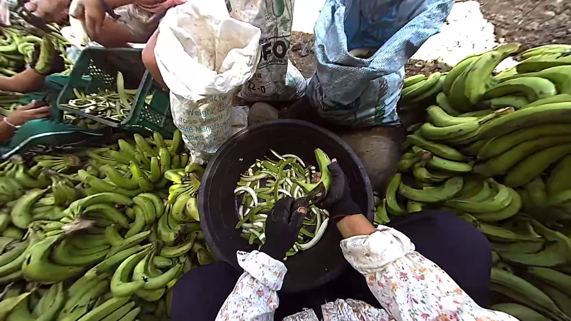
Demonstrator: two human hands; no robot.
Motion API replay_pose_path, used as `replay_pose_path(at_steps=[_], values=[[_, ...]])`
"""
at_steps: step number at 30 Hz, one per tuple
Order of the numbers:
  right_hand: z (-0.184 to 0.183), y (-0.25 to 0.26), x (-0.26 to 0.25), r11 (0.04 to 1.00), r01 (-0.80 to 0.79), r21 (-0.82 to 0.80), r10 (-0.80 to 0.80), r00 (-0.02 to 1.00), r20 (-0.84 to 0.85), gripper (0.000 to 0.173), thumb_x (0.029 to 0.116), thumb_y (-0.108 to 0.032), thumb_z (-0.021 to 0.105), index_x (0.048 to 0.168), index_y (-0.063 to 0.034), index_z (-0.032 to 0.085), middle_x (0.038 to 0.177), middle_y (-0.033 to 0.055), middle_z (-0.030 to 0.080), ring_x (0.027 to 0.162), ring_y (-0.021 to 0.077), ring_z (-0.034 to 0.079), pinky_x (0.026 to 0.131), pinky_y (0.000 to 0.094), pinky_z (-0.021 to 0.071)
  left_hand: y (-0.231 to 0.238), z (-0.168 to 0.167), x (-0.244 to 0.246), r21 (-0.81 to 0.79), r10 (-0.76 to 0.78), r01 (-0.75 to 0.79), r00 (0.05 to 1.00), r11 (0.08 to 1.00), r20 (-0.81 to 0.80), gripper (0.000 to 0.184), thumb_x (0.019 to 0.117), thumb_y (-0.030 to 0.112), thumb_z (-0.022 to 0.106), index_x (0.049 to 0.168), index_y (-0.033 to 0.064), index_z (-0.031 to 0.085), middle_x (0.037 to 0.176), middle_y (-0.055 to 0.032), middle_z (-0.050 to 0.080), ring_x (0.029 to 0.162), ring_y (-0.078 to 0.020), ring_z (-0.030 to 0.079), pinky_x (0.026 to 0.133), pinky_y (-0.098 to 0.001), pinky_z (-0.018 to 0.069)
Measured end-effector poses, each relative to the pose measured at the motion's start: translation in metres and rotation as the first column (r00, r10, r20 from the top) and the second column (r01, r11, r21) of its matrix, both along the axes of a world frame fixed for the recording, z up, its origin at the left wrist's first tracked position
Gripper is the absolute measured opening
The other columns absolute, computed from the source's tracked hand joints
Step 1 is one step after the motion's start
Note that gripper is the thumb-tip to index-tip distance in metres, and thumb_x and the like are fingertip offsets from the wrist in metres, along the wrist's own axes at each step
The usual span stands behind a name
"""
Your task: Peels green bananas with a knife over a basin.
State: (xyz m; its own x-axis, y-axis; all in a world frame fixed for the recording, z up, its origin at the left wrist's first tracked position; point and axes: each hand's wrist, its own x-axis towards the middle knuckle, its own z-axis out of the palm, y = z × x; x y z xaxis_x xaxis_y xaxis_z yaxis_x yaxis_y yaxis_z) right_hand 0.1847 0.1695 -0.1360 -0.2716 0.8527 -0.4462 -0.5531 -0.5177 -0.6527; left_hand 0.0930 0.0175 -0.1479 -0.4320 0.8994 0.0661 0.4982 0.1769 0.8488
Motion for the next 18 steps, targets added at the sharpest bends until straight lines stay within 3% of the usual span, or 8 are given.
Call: replay_pose_path(at_steps=[4,8,12,14,16,18], values=[[-0.011,-0.002,-0.005,0.999,0.011,-0.043,-0.010,1.000,0.018,0.039,0.1104,-0.043,0.029,0.097,-0.0146,0.051,0.063,-0.0029,0.050,0.050,0.0074,0.053,0.050,0.0241,0.0518,0.000,0.005,-0.002,-0.044,-0.027,0.029,0.998,0.999,0.054,0.057,0.1005,0.039,0.053,0.135,-0.0058,0.062,0.136,-0.0245,0.063,0.129,-0.0339,0.059,0.111,-0.0504,0.0425],[-0.009,0.000,-0.004,1.000,-0.023,-0.018,0.023,0.999,-0.048,0.040,0.1105,-0.045,0.026,0.100,-0.0152,0.050,0.062,-0.0034,0.051,0.049,0.0068,0.053,0.049,0.0229,0.0521,0.002,-0.001,-0.005,-0.038,-0.037,0.037,0.999,0.999,0.008,0.054,0.0996,0.035,0.055,0.133,-0.0073,0.062,0.135,-0.0271,0.062,0.130,-0.0375,0.058,0.112,-0.0515,0.0409],[-0.001,-0.001,0.003,0.988,-0.127,-0.091,0.116,0.986,-0.123,0.049,0.1088,-0.054,0.021,0.105,-0.0145,0.051,0.062,-0.0026,0.051,0.046,0.0070,0.054,0.043,0.0215,0.0498,0.007,-0.008,-0.027,-0.255,0.013,0.018,0.993,0.967,0.117,0.054,0.1069,0.038,0.045,0.144,-0.0013,0.055,0.143,-0.0221,0.058,0.134,-0.0309,0.054,0.114,-0.0497,0.0390],[-0.001,0.002,0.009,0.976,-0.186,-0.115,0.180,0.982,-0.060,0.052,0.1093,-0.052,0.021,0.102,-0.0100,0.052,0.066,0.0028,0.055,0.049,0.0117,0.056,0.044,0.0251,0.0507,0.007,-0.005,-0.032,-0.268,-0.025,0.075,0.982,0.960,0.187,0.054,0.1076,0.040,0.040,0.146,0.0028,0.052,0.135,-0.0188,0.062,0.122,-0.0270,0.060,0.105,-0.0480,0.0458],[-0.003,0.007,0.015,0.968,-0.247,-0.050,0.251,0.964,0.087,0.048,0.1120,-0.041,0.022,0.103,-0.0058,0.053,0.069,0.0056,0.058,0.051,0.0136,0.058,0.046,0.0267,0.0531,0.006,0.001,-0.036,-0.264,-0.129,0.187,0.966,0.946,0.222,0.055,0.1065,0.044,0.038,0.149,0.0089,0.045,0.123,-0.0144,0.064,0.106,-0.0236,0.064,0.092,-0.0467,0.0514],[-0.005,0.010,0.023,0.950,-0.310,0.034,0.293,0.925,0.243,0.043,0.1127,-0.033,0.026,0.106,-0.0043,0.057,0.072,0.0058,0.063,0.055,0.0137,0.061,0.050,0.0277,0.0549,0.001,0.007,-0.037,-0.255,-0.237,0.292,0.945,0.922,0.225,0.055,0.1046,0.044,0.041,0.148,0.0118,0.047,0.122,-0.0108,0.066,0.105,-0.0208,0.065,0.092,-0.0456,0.0521]])
